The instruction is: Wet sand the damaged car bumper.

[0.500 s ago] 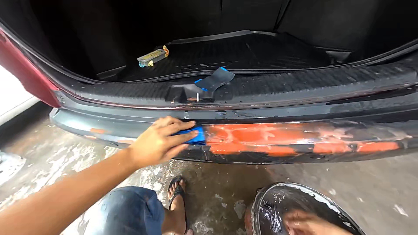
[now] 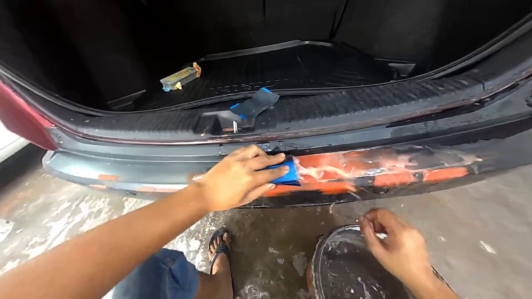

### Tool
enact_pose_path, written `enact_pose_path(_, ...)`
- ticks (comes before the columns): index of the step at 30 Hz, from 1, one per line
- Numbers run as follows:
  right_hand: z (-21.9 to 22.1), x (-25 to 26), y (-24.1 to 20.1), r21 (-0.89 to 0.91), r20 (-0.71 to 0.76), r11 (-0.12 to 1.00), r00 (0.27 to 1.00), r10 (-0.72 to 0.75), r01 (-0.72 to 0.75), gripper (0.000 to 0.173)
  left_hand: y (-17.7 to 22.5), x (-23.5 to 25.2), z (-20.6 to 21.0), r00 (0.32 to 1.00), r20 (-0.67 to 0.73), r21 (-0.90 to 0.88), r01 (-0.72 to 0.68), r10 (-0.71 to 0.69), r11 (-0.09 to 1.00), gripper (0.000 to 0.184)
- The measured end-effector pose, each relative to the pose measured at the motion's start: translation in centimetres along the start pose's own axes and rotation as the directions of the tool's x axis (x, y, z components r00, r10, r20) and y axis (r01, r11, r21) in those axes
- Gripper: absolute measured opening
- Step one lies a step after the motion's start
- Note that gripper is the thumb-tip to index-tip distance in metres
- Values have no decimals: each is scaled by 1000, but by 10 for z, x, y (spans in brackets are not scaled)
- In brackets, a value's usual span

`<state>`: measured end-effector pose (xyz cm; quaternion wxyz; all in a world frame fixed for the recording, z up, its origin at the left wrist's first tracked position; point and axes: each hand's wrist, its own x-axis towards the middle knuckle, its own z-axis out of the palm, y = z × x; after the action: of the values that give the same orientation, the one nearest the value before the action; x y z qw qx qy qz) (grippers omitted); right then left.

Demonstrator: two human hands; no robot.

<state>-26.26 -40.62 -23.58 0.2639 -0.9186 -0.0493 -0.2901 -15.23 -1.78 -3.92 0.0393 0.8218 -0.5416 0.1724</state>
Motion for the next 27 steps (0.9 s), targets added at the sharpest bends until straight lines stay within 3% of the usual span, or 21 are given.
enact_pose_path(3,-13,-57,65,-289,54,957,998,30,-14,46,-16,-49,-17,1000,-6,-21,25,-25,999,37)
enact_pose_path(5,-18,-85,83,-341,114,932,979,170,-122,73,-26,-77,-20,997,-46,5,67,-66,998,37)
enact_pose_path(7,-5,-89,82,-413,102,897,971,219,-159,93,-16,-57,-10,995,-74,25,75,-73,997,37)
enact_pose_path(9,12,-82,86,-482,62,854,965,256,-196,102,9,-1,7,995,-78,52,69,-65,996,37)
enact_pose_path(13,14,-86,88,-499,76,855,975,209,-145,86,50,108,37,999,-21,31,-32,33,999,39)
enact_pose_path(15,10,-85,87,-498,84,858,978,191,-125,77,47,108,31,997,14,3,-73,73,997,40)
enact_pose_path(19,12,-79,82,-513,73,841,967,243,-172,78,27,42,13,1000,-25,0,-17,17,1000,38)
enact_pose_path(22,17,-80,85,-537,91,827,963,253,-166,79,46,83,32,997,-71,42,32,-29,999,38)
enact_pose_path(25,12,-85,85,-540,120,834,969,214,-117,75,63,145,50,999,-30,42,-21,22,999,42)
enact_pose_path(27,8,-87,85,-535,135,837,967,216,-112,75,60,135,42,999,-1,20,-39,39,999,42)
